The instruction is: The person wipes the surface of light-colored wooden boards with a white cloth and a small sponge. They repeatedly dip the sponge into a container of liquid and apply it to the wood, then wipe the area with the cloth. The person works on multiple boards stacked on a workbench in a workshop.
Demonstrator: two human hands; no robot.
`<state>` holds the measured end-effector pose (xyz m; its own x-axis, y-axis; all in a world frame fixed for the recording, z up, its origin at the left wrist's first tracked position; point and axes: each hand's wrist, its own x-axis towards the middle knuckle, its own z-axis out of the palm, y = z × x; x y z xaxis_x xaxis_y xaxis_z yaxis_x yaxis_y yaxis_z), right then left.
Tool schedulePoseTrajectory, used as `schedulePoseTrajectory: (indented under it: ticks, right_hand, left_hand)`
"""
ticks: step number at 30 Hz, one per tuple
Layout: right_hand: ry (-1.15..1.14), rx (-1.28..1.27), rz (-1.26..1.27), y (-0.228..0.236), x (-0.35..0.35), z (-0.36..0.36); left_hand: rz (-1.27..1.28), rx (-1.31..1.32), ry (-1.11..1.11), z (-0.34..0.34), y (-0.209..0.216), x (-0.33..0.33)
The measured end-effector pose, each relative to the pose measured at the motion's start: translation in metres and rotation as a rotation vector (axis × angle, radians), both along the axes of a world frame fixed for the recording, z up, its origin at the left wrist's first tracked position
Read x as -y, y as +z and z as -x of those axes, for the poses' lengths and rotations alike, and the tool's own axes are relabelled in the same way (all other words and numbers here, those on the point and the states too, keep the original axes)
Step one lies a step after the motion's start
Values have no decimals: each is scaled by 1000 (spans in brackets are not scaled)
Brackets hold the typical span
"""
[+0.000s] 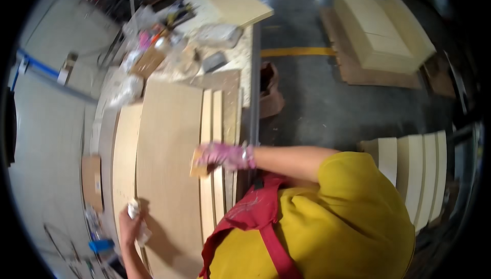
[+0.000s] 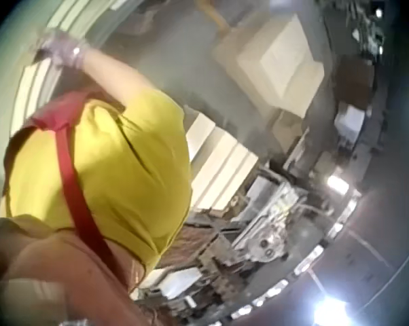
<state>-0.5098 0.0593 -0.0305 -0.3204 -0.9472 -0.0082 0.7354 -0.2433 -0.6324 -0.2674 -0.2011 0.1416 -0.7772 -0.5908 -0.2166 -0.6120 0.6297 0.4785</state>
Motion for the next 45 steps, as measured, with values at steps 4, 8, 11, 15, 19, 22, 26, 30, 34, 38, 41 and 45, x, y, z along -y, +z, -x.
schedulePoseTrajectory:
  ticks: [4, 8, 11, 15, 19, 22, 26, 30, 34, 38, 41, 45]
  right_hand:
    - [-180, -62, 16, 17, -10, 56]
    - [-461, 170, 181, 43, -25, 134]
    - [-634, 394, 266, 41, -47, 206]
    - [-670, 369, 173, 42, -42, 228]
    - [-536, 320, 62, 10, -12, 235]
    - [-518, 306, -86, 4, 13, 234]
    - [-529, 294, -105, -15, 30, 265]
    - [-477, 154, -124, -2, 32, 277]
    - [-342, 19, -155, -20, 28, 282]
    - [-271, -139, -315, -17, 30, 272]
    - [-305, -195, -350, -6, 37, 275]
    - [-271, -446, -453, -3, 61, 298]
  left_hand:
    - [448, 32, -38, -6, 28, -47]
    - [779, 144, -108, -12, 22, -107]
    - [748, 150, -147, -8, 16, -164]
    - [694, 93, -178, -7, -22, -210]
    - [778, 71, -155, -7, -68, -225]
    - [768, 65, -92, -6, -98, -223]
    - [389, 110, 121, 5, -112, -211]
    - [398, -87, 428, 24, -106, -170]
    - [123, -689, 794, 57, -118, -98]
    - [85, -346, 615, 160, -154, -77]
    - [438, -384, -72, 257, -161, -122]
    - [1, -418, -497, 287, -121, -173]
